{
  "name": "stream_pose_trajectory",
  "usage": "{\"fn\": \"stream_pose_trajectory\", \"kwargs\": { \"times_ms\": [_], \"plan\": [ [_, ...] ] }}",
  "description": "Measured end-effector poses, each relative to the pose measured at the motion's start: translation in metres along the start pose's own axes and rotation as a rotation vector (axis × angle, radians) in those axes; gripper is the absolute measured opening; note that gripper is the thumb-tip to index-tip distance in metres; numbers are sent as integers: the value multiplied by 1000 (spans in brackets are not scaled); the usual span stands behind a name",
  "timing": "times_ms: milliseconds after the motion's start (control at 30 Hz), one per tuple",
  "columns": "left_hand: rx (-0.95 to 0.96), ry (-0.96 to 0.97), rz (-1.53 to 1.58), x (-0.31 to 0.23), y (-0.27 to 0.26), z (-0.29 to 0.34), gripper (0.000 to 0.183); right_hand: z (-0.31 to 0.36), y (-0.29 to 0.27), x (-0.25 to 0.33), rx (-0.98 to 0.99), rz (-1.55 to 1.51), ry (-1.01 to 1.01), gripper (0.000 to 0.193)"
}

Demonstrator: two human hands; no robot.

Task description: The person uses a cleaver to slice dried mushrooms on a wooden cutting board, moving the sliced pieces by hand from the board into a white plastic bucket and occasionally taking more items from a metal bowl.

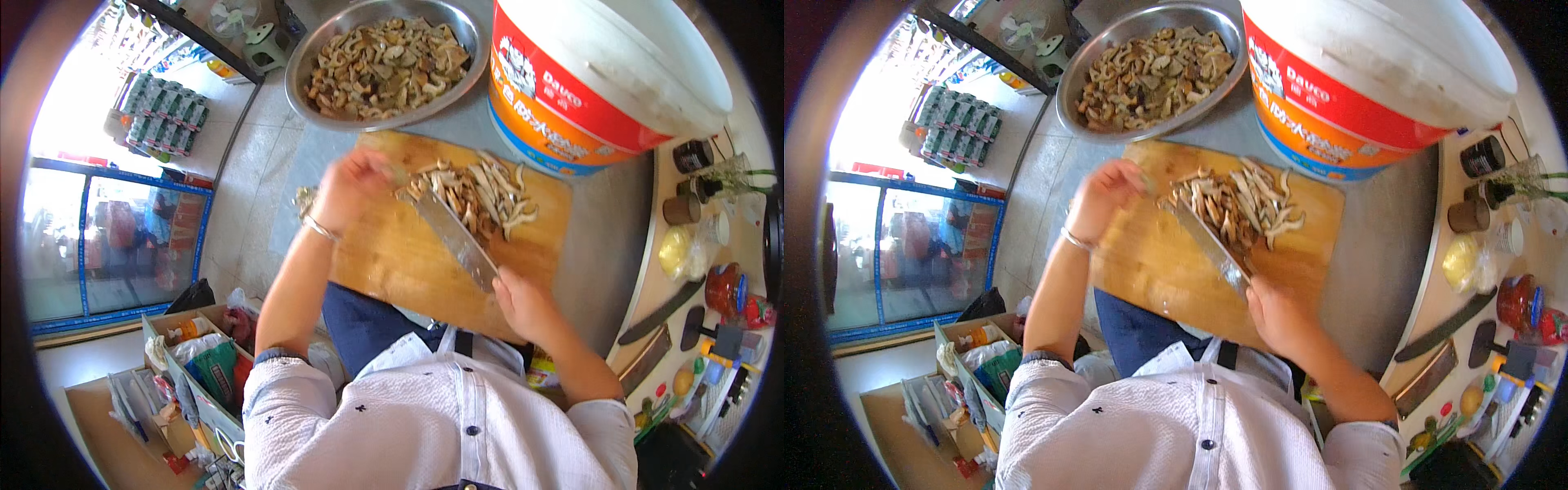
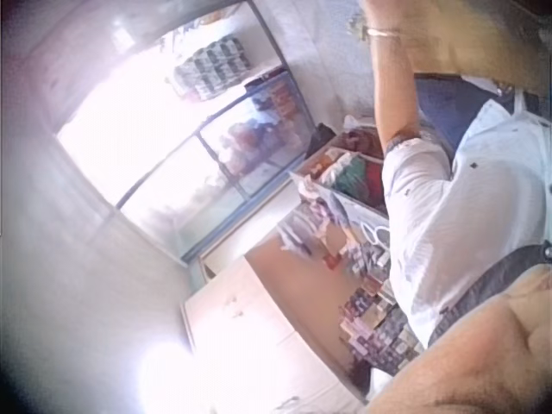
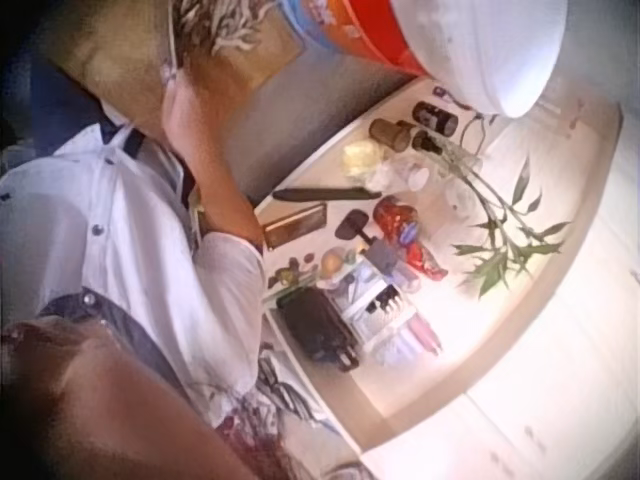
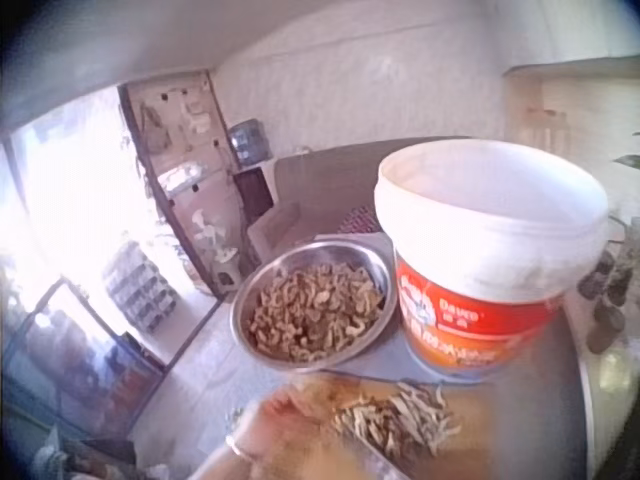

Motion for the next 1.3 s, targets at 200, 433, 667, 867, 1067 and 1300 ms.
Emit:
{"fn": "stream_pose_trajectory", "kwargs": {
  "times_ms": [200,433,667,867,1067,1300],
  "plan": [
    [228,-248,-563,41,57,86,20,12,5,10,83,95,68,18],
    [13,534,-888,29,54,128,19,20,9,23,57,234,11,20],
    [49,627,-915,50,70,132,18,36,14,42,-52,460,-85,16],
    [215,629,-1233,101,59,137,9,43,27,39,60,577,-80,20],
    [106,640,-1138,72,64,125,16,44,24,43,6,459,-175,16],
    [95,672,-1099,66,77,128,17,32,24,29,-83,342,-202,16]
  ]
}}
Point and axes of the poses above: each hand's wrist, its own z-axis away from the middle knuckle, its own y-axis out of the palm, x = y × z, the point moved 2 cm from there along -z, towards the middle knuckle, and after that the axes turned 15 degrees about y, right-handed, at the moved point
